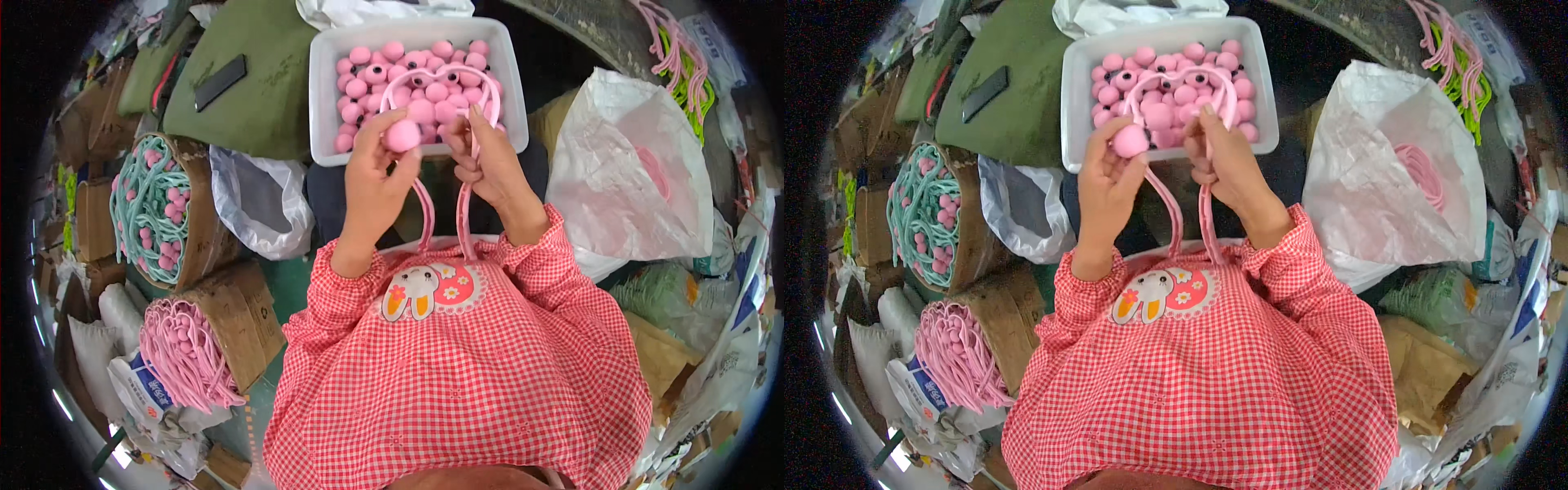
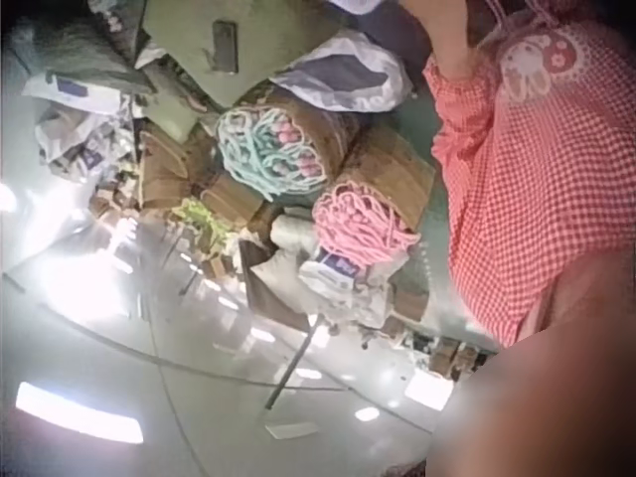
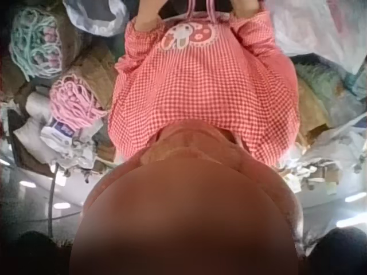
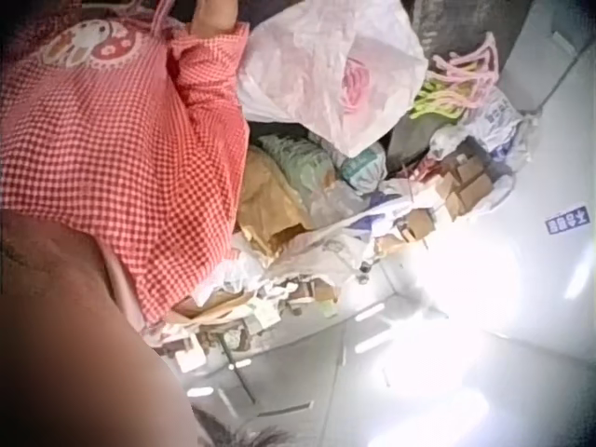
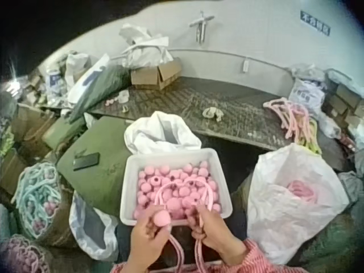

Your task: Assembling pink plastic balls onto plastic frames and organizing them into containers.

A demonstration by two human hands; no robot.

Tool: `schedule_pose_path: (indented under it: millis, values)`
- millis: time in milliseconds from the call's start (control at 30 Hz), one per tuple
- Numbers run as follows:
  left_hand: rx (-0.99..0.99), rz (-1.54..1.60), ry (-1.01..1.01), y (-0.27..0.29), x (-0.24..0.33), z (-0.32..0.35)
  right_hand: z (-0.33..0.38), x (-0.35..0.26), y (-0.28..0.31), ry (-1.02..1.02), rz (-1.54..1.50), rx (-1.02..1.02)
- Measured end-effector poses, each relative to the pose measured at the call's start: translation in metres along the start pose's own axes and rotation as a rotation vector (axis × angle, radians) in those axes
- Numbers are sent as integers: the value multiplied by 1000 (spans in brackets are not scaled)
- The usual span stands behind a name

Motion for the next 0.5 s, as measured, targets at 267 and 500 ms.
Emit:
schedule_pose_path:
  millis: [267, 500]
  values:
    - [-241, -326, 106, 35, -30, -106, -20, 3, 43, -95, -151, -44]
    - [-386, -646, 334, 28, -79, -263, -17, 1, 52, -70, -170, -74]
Point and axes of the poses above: each hand's wrist, its own z-axis away from the middle knuckle, its own y-axis out of the back of the hand, x = y × z, the point moved 2 cm from there along -z, towards the middle knuckle, and after that the axes turned 2 degrees about -y, right-handed, at the moved point
